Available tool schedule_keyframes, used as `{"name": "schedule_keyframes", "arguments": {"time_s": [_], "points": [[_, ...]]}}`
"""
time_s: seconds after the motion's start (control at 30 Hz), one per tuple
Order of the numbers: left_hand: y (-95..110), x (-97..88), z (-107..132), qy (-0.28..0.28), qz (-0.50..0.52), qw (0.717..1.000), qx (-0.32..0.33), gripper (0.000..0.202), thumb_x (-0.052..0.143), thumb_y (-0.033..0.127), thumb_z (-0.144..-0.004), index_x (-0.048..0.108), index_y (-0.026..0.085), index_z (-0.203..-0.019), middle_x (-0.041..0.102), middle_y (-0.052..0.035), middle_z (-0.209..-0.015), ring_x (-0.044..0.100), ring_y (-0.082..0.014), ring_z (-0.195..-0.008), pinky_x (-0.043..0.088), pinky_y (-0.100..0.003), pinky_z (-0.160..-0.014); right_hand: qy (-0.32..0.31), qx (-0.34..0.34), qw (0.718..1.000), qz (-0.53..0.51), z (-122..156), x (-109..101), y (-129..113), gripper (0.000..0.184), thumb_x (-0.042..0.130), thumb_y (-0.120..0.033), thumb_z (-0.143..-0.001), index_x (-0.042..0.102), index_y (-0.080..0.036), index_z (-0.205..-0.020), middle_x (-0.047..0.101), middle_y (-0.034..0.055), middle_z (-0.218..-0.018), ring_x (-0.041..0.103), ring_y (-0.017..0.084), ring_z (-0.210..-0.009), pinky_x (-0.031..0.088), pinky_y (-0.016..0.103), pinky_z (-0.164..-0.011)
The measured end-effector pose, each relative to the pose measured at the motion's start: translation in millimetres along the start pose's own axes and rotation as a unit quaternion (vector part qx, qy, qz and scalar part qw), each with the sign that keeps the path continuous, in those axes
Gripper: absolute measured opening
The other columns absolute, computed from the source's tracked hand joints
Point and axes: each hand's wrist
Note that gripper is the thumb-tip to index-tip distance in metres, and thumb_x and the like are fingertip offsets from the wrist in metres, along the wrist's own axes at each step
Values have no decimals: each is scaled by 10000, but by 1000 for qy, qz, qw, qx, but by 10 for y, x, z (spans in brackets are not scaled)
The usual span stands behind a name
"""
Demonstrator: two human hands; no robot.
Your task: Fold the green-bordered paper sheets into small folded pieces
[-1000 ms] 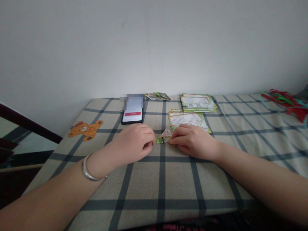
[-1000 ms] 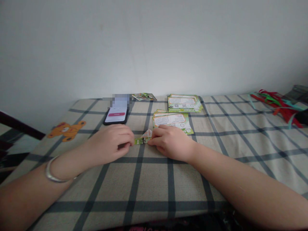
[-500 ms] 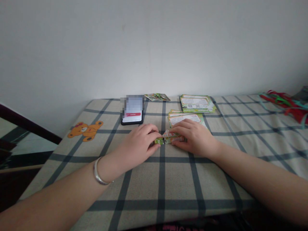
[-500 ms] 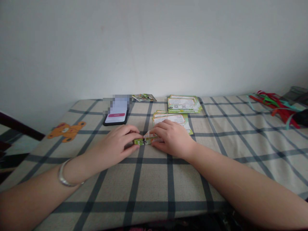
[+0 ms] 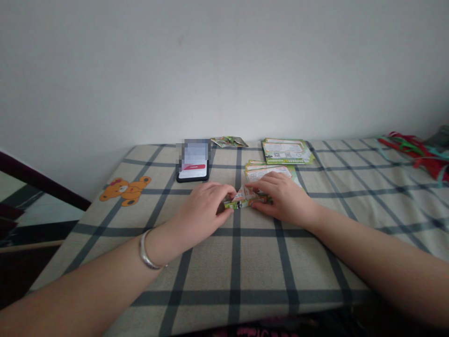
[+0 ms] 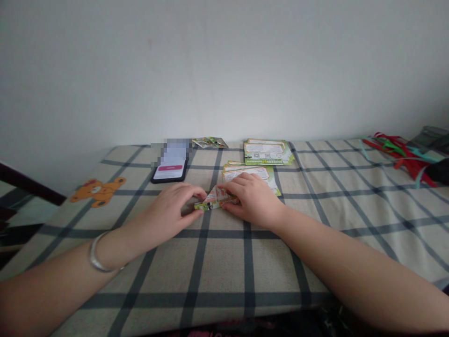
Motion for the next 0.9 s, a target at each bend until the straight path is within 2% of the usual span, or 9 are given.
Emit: {"name": "schedule_keyframes", "arguments": {"time_s": [0.1, 0.23, 0.33, 0.53, 0.7, 0.8, 0.9], "points": [[-1, 2, 0, 2, 6, 1000, -3, 364, 641, 130, -800, 537, 196, -1143, 662, -40, -1070, 588, -212, -1016, 459, -399, -909, 14, 3, 1000, -11, 0, 7, 6, 360, 626, -303, -852, 603, -171, -1186, 685, 66, -924, 591, 221, -866, 433, 355, -799], [-21, -4, 0, 12, 11, 1000, -1, 417, 616, 109, -811, 514, 198, -1206, 675, -11, -943, 599, -195, -960, 462, -386, -893, 32, -2, 999, -40, 5, 3, 12, 273, 602, -219, -857, 616, -183, -1127, 673, 47, -877, 577, 189, -821, 422, 315, -761], [-25, -10, -2, 24, 11, 1000, 11, 395, 611, 84, -792, 539, 189, -1166, 664, -8, -907, 602, -189, -909, 468, -372, -851, 31, -15, 999, -41, 7, -11, 10, 114, 581, -218, -869, 660, -187, -945, 650, 45, -826, 563, 182, -797, 405, 296, -714], [32, -41, -2, 40, 21, 999, 17, 278, 575, 92, -796, 575, 187, -1058, 659, -35, -969, 594, -196, -934, 461, -371, -850, 17, 10, 992, -121, 16, -30, -43, 87, 574, -212, -875, 638, -177, -829, 606, 24, -773, 544, 143, -740, 406, 260, -663], [57, -57, 5, 36, 12, 998, 51, 108, 574, 236, -886, 608, 183, -973, 653, -34, -884, 587, -197, -877, 460, -358, -790, 27, 20, 988, -149, 26, -38, -141, 78, 590, -232, -874, 639, -179, -845, 606, 24, -778, 552, 139, -736, 425, 258, -656], [44, -51, 10, 66, -14, 997, 48, 74, 557, 227, -890, 604, 171, -883, 652, -40, -847, 588, -198, -854, 459, -351, -773, 68, 38, 986, -150, 30, -33, -168, 72, 611, -242, -860, 623, -187, -906, 623, 21, -802, 572, 136, -731, 440, 260, -651], [33, -48, 8, 87, -19, 996, 26, 52, 565, 215, -871, 590, 174, -890, 650, -36, -847, 590, -197, -850, 462, -344, -766, 103, 94, 979, -152, 32, -20, -154, 134, 645, -251, -825, 583, -200, -932, 647, 12, -824, 606, 135, -728, 457, 264, -652]]}}
Point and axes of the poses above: each hand's wrist, its own z-axis away from the middle knuckle, its own x-axis out of the palm, y = z × x
